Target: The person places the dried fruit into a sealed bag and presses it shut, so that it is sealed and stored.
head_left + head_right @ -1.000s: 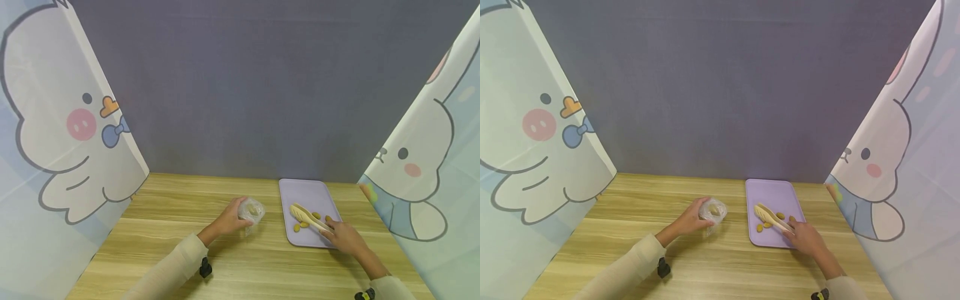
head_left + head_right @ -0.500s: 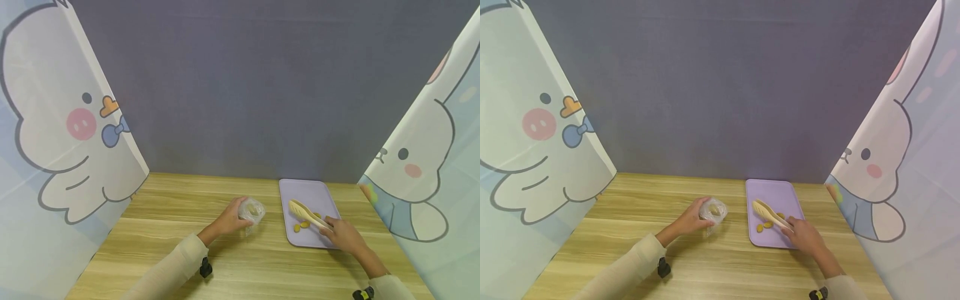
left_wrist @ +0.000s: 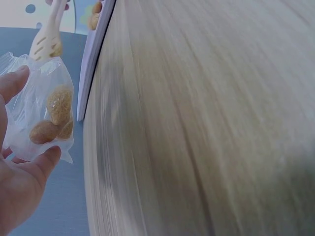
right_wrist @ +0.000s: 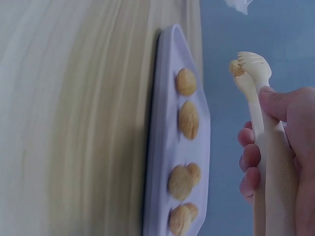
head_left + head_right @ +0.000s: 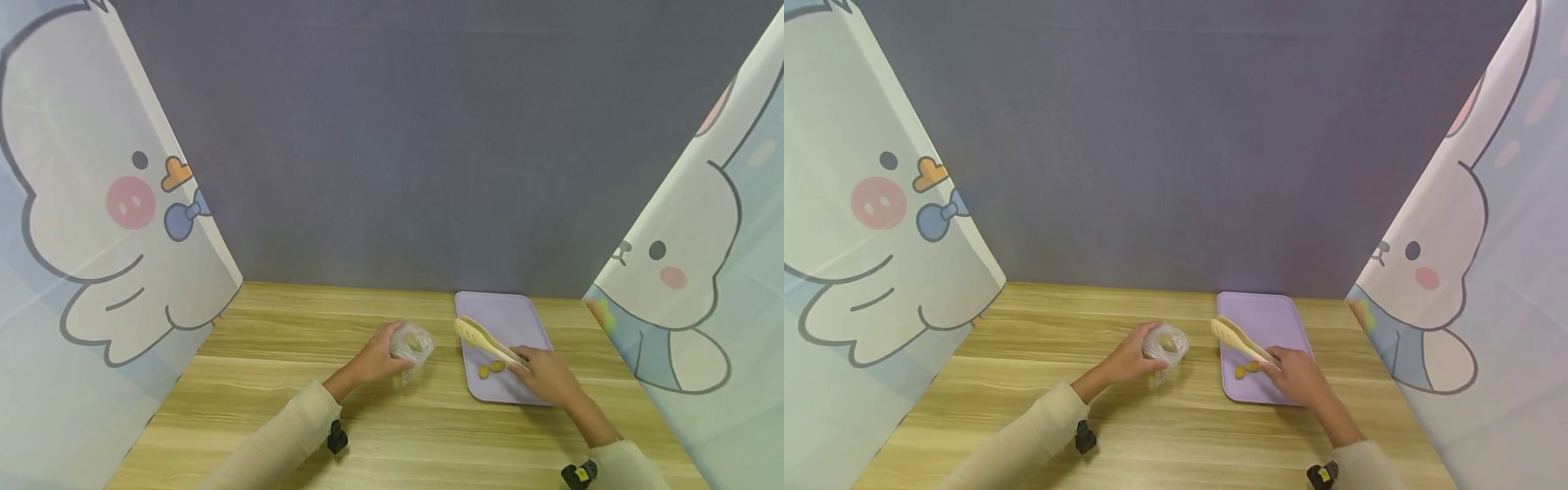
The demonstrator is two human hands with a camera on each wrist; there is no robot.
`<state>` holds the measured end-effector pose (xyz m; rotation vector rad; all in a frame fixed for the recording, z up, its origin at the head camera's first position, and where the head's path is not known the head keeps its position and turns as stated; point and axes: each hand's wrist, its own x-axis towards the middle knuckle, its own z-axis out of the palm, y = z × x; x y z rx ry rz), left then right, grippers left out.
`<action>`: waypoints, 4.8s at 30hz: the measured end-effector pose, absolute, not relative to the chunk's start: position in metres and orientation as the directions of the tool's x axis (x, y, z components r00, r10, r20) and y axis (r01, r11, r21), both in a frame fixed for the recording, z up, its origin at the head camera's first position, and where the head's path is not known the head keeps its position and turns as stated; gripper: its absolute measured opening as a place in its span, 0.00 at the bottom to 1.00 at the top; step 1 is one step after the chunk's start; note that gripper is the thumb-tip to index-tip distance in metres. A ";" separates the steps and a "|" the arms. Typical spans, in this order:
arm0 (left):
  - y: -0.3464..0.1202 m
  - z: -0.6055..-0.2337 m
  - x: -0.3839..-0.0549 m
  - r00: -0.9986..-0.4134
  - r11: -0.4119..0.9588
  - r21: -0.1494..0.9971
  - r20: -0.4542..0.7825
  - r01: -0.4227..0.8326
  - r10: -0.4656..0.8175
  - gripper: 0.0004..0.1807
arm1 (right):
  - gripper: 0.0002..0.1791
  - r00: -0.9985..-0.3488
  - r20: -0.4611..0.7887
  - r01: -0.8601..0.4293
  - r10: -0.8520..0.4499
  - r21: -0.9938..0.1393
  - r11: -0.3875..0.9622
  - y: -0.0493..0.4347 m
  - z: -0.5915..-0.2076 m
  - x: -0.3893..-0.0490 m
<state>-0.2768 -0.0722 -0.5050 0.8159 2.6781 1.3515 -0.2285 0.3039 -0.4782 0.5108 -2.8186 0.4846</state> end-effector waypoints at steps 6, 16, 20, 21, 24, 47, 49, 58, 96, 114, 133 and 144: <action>-0.070 -0.507 -0.278 -0.865 0.506 0.743 0.194 0.437 0.462 0.50 | 0.11 -0.892 0.327 -0.411 -0.313 -0.298 0.861 0.291 -0.471 -0.230; -0.067 -0.507 -0.277 -0.865 0.495 0.755 0.189 0.430 0.465 0.49 | 0.13 -0.884 0.315 -0.448 -0.344 -0.366 0.816 0.272 -0.462 -0.231; -0.066 -0.506 -0.277 -0.855 0.481 0.752 0.208 0.451 0.475 0.50 | 0.14 -0.878 0.318 -0.463 -0.357 -0.378 0.802 0.263 -0.459 -0.232; -0.066 -0.506 -0.277 -0.853 0.479 0.751 0.212 0.454 0.477 0.50 | 0.14 -0.878 0.317 -0.463 -0.358 -0.378 0.801 0.261 -0.458 -0.232; -0.065 -0.506 -0.278 -0.852 0.479 0.749 0.216 0.458 0.477 0.50 | 0.14 -0.884 0.303 -0.456 -0.357 -0.382 0.804 0.255 -0.456 -0.232; -0.063 -0.506 -0.278 -0.862 0.467 0.781 0.174 0.415 0.476 0.49 | 0.15 -0.870 0.272 -0.494 -0.412 -0.445 0.747 0.234 -0.452 -0.232; -0.063 -0.507 -0.278 -0.862 0.475 0.773 0.177 0.421 0.476 0.49 | 0.15 -0.870 0.275 -0.492 -0.409 -0.443 0.750 0.234 -0.452 -0.232; -0.063 -0.505 -0.277 -0.864 0.487 0.767 0.171 0.419 0.474 0.50 | 0.15 -0.877 0.296 -0.475 -0.379 -0.414 0.776 0.240 -0.454 -0.230; -0.072 -0.508 -0.279 -0.864 0.487 0.759 0.194 0.432 0.464 0.50 | 0.19 -0.891 0.304 -0.429 -0.337 -0.322 0.844 0.300 -0.489 -0.210; -0.073 -0.510 -0.278 -0.865 0.486 0.763 0.189 0.427 0.464 0.50 | 0.16 -0.938 0.199 -0.341 -0.284 -0.371 0.864 0.319 -0.500 -0.198; -0.073 -0.507 -0.276 -0.873 0.463 0.793 0.169 0.397 0.458 0.51 | 0.20 -0.932 0.223 -0.348 -0.288 -0.316 0.883 0.326 -0.505 -0.188; -0.072 -0.505 -0.274 -0.873 0.479 0.780 0.170 0.403 0.456 0.50 | 0.21 -0.941 0.205 -0.321 -0.269 -0.290 0.902 0.327 -0.507 -0.185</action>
